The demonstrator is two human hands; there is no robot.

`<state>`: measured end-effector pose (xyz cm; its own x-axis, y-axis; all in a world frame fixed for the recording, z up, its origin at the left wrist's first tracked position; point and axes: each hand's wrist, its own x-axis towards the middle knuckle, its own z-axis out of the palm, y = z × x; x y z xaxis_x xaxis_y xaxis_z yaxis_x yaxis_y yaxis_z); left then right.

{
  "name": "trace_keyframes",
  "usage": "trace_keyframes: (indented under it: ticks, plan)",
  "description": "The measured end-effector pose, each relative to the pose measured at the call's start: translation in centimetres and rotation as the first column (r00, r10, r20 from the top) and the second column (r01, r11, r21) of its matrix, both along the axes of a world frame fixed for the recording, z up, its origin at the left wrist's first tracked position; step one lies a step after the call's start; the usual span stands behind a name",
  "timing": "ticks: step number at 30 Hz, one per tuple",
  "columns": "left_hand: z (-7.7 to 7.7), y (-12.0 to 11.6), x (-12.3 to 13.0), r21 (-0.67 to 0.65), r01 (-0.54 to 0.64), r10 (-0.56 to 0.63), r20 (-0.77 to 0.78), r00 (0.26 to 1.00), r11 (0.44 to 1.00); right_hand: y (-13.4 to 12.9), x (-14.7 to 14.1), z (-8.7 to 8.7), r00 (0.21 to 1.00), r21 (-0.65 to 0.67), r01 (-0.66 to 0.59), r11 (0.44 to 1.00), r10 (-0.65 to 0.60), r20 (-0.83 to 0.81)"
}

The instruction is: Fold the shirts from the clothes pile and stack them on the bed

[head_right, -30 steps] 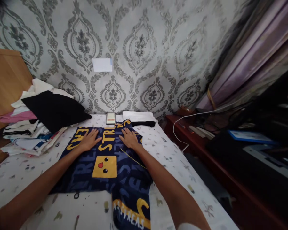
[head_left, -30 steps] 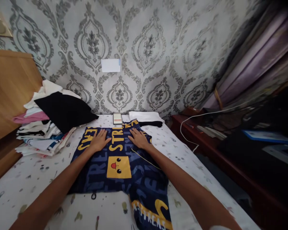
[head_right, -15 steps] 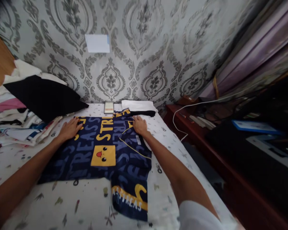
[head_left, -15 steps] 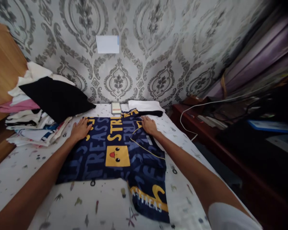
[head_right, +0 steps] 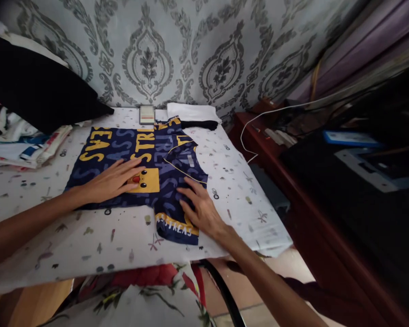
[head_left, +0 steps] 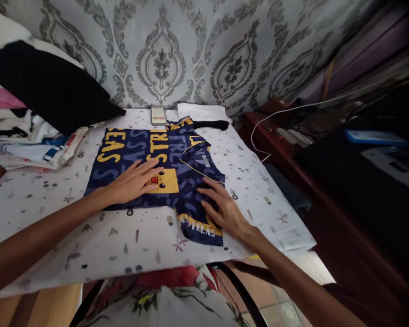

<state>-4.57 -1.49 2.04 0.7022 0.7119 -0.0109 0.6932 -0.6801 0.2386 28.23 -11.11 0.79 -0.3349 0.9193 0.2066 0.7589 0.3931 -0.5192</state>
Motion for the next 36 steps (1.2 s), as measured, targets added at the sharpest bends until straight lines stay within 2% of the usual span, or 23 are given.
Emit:
trace_keyframes:
  ticks: [2, 4, 6, 9, 11, 14, 18, 20, 23, 25, 27, 29, 31, 33, 36]
  plan:
    - [-0.4, -1.5, 0.0, -0.026, 0.058, -0.059, -0.019, 0.998, 0.998, -3.1, 0.4, 0.1, 0.999, -0.048, -0.017, 0.999, 0.015, -0.043]
    - [-0.7, -2.4, -0.6, -0.039, 0.054, -0.055, -0.020, 0.998, 0.998, -5.1, 1.1, 0.3, 0.994, -0.096, -0.001, 0.995, -0.010, -0.107]
    - [-0.8, -3.1, -1.5, -0.039, 0.031, -0.031, -0.005, 0.999, 0.999, -6.3, 1.9, 0.5, 0.989, -0.132, -0.020, 0.991, 0.000, -0.149]
    - [-0.7, -4.1, -2.7, -0.001, 0.065, -0.064, 0.039, 0.997, 0.998, -7.5, 2.6, 0.6, 0.990, -0.104, -0.122, 0.987, 0.114, -0.081]
    - [-0.7, -4.8, -3.4, 0.058, 0.098, -0.102, 0.069, 0.992, 0.993, -7.8, 2.6, 0.6, 0.987, -0.051, -0.159, 0.986, 0.159, -0.003]
    - [-0.7, -5.7, -4.2, 0.187, 0.111, -0.130, 0.091, 0.987, 0.976, -7.5, 2.3, 0.6, 0.990, -0.012, -0.134, 0.991, 0.134, 0.041]
    - [-0.1, -6.1, -5.4, 0.339, 0.176, -0.186, -0.003, 0.982, 0.924, -6.6, 1.8, 0.7, 0.996, 0.047, -0.083, 0.995, 0.081, 0.045]
    - [0.3, -6.2, -6.3, 0.366, 0.210, -0.198, -0.070, 0.978, 0.907, -6.2, 1.8, 0.8, 0.997, 0.080, -0.075, 0.994, 0.073, 0.031]
    - [0.9, -6.0, -7.4, 0.308, 0.198, -0.177, -0.095, 0.980, 0.931, -5.5, 2.0, 1.5, 0.995, 0.094, -0.083, 0.992, 0.088, -0.049]
    - [1.6, -5.5, -7.9, 0.202, 0.127, -0.121, -0.044, 0.992, 0.971, -4.5, 2.2, 2.5, 0.984, 0.068, -0.077, 0.995, 0.087, -0.158]
    - [2.6, -4.4, -8.1, 0.039, 0.036, -0.038, 0.036, 0.999, 0.999, -2.5, 2.2, 3.6, 0.957, -0.016, -0.045, 0.999, 0.039, -0.286]
    - [3.7, -2.7, -8.2, -0.155, -0.031, 0.048, 0.107, 0.993, 0.987, 0.7, 1.8, 4.5, 0.912, -0.122, -0.012, 0.992, -0.039, -0.407]
    - [4.5, -0.6, -8.2, -0.319, -0.118, 0.175, 0.158, 0.972, 0.940, 4.8, 1.1, 4.9, 0.838, -0.202, 0.013, 0.979, -0.120, -0.533]
    - [4.8, 1.5, -8.2, -0.447, -0.239, 0.344, 0.167, 0.924, 0.862, 9.1, 0.2, 4.7, 0.720, -0.322, 0.047, 0.946, -0.255, -0.646]
    - [4.4, 3.5, -8.3, -0.562, -0.368, 0.539, 0.171, 0.825, 0.741, 13.9, -0.5, 3.6, 0.619, -0.537, 0.195, 0.820, -0.528, -0.582]
